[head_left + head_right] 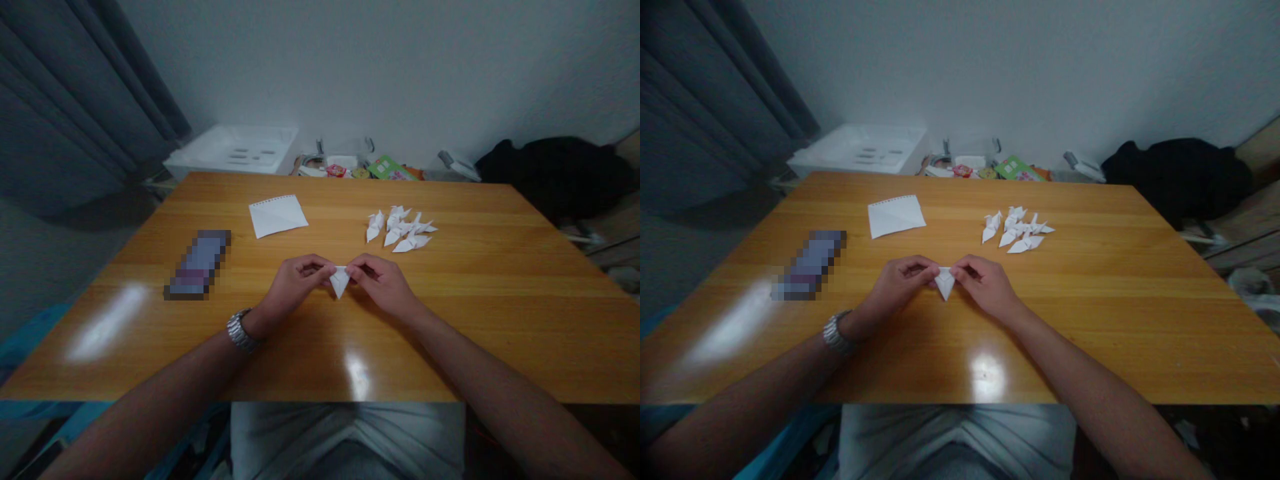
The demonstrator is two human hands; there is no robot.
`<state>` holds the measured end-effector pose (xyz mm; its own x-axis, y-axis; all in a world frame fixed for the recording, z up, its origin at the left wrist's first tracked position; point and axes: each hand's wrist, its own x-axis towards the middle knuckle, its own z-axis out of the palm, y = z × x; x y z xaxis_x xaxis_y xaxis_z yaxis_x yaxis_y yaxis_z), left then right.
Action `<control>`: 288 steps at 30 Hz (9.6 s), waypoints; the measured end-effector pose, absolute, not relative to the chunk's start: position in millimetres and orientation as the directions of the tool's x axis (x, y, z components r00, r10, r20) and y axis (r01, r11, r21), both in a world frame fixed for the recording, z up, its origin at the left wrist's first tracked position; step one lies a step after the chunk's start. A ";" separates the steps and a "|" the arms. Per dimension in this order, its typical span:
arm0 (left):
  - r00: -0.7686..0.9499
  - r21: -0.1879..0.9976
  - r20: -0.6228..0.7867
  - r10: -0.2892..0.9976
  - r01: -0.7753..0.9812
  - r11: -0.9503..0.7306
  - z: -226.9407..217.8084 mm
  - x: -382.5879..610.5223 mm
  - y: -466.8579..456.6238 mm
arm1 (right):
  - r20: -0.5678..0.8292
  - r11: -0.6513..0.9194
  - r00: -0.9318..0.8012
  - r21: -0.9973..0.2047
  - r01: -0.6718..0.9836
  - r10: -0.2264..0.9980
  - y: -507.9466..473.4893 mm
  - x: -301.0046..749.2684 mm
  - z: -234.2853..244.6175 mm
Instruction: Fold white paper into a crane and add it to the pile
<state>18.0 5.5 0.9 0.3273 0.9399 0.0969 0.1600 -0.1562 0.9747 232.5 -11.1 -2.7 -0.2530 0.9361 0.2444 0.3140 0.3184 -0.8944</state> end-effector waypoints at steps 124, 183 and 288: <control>0.625 0.470 0.274 0.731 0.576 -0.669 -19.9 4.1 10.2 | 0.249 0.522 -0.511 -0.687 0.505 0.823 8.9 250.8 -25.1; 0.754 0.371 0.282 0.594 0.485 -0.792 -16.3 3.4 7.6 | 0.159 0.558 -0.698 -0.731 0.392 0.698 7.4 262.0 -7.7; 0.440 0.521 0.027 0.898 0.761 -0.388 8.0 25.1 42.4 | -0.320 0.389 -0.444 -0.223 0.894 0.837 66.5 215.9 33.6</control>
<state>25.1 42.4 8.0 0.4396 0.8978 0.0266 0.7606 -0.3879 0.5206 215.9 66.5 33.6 -0.4444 0.8367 -0.3200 0.8937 0.3895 -0.2227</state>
